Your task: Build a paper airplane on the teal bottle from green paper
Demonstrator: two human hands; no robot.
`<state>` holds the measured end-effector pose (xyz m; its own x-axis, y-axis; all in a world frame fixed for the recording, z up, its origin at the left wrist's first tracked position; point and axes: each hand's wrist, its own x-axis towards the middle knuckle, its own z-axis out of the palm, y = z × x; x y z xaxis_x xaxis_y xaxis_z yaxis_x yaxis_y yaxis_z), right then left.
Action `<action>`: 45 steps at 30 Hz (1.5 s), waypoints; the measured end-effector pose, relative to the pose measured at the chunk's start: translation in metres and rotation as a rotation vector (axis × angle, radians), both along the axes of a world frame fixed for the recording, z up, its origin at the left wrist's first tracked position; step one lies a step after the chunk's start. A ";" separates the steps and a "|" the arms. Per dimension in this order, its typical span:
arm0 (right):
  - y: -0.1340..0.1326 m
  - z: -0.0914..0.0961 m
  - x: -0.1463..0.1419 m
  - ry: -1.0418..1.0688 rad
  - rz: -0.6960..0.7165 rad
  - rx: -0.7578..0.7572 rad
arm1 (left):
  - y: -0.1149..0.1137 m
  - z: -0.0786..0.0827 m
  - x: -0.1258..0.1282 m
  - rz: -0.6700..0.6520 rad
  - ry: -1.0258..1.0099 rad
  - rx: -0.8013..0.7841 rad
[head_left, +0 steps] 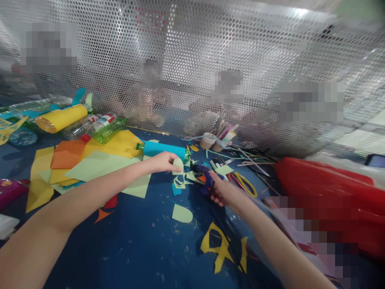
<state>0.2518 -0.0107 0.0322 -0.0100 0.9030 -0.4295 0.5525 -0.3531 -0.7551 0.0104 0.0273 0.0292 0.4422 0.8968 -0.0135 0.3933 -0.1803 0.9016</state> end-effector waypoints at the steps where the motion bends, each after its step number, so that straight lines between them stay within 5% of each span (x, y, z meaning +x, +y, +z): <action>1: -0.002 0.003 -0.001 -0.027 0.052 -0.015 | 0.000 0.000 0.000 -0.002 -0.025 -0.009; 5: -0.008 0.010 -0.005 -0.283 0.230 0.246 | -0.002 0.004 0.002 -0.025 -0.106 -0.052; 8: -0.015 0.008 -0.015 -0.115 0.208 0.464 | -0.008 0.009 0.005 -0.073 -0.095 -0.065; 12: -0.021 -0.005 -0.030 0.352 0.199 0.363 | -0.018 0.014 0.013 -0.125 -0.029 -0.011; 16: -0.022 -0.012 -0.035 0.480 0.178 0.351 | -0.025 0.014 0.021 -0.119 -0.003 0.051; 22: -0.025 -0.009 -0.038 0.495 0.109 0.515 | -0.029 0.007 0.029 0.140 0.031 0.361; 31: -0.022 -0.030 -0.036 0.443 -0.013 0.624 | -0.040 -0.025 0.042 0.103 -0.281 0.164; 45: -0.025 -0.030 -0.037 0.417 -0.014 0.654 | -0.044 -0.020 0.042 0.125 -0.360 0.157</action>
<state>0.2150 -0.0360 0.0020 -0.0410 0.9729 0.2274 0.1759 0.2310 -0.9569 0.0528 -0.0170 0.0093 0.2814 0.9228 0.2630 0.0855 -0.2971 0.9510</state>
